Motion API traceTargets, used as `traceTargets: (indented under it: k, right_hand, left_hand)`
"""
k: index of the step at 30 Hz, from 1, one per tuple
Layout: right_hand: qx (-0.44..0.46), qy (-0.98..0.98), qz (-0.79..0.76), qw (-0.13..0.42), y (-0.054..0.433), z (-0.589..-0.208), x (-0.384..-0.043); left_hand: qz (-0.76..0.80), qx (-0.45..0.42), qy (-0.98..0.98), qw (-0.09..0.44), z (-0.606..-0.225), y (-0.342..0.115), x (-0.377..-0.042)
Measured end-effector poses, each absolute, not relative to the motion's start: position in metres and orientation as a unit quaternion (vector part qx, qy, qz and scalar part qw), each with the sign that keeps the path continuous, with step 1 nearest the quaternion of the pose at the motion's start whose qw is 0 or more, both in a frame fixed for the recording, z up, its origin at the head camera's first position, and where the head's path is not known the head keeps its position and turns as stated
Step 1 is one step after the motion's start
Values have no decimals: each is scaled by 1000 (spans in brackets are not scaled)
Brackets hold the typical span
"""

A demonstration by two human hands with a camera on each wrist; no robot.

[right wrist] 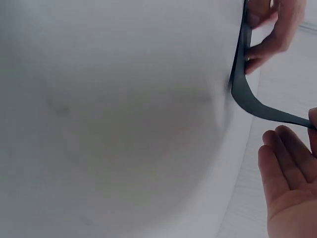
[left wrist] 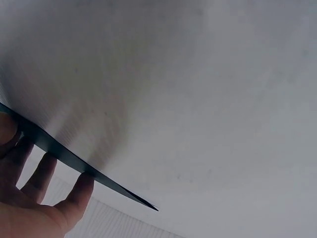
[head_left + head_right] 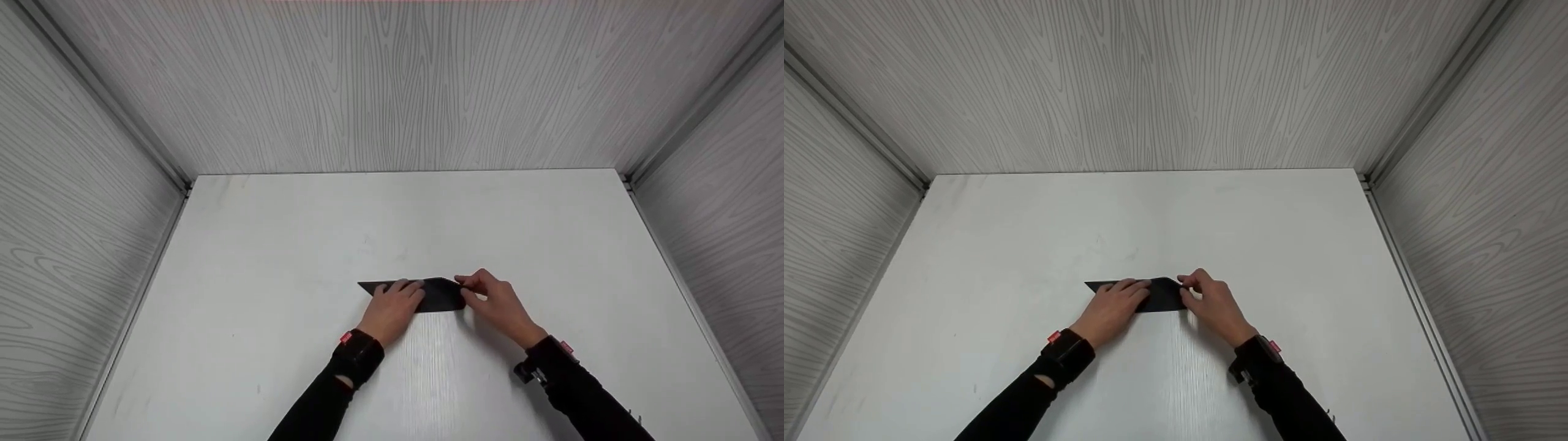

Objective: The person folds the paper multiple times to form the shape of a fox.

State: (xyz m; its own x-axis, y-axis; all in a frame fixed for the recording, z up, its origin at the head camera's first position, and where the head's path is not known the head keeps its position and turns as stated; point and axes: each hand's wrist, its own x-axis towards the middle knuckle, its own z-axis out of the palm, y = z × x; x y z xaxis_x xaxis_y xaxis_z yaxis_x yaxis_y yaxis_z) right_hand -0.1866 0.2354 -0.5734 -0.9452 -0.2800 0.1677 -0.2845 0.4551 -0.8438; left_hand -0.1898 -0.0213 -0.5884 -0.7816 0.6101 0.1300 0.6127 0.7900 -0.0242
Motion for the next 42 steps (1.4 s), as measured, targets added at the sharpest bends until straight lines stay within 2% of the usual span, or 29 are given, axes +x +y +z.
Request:
traceTargets:
  k: [11,21,25,33,42]
  right_hand:
    - [259,-845,468,-8,224,-576,-174]
    - [344,-860,375,-15,221,-585,-170]
    - [357,-866,349,-16,219,-585,-168]
    - [373,-878,300,-5,214,-588,-166]
    - [360,-893,268,-32,209,-588,-164]
  left_hand:
    - [-23,-314,-948,53,-590,-21,-191]
    - [-48,-306,-950,39,-587,-21,-191]
    - [-57,-305,-950,31,-586,-20,-190]
    - [-43,-308,-949,53,-587,-20,-190]
    - [-52,-303,-951,41,-586,-20,-190]
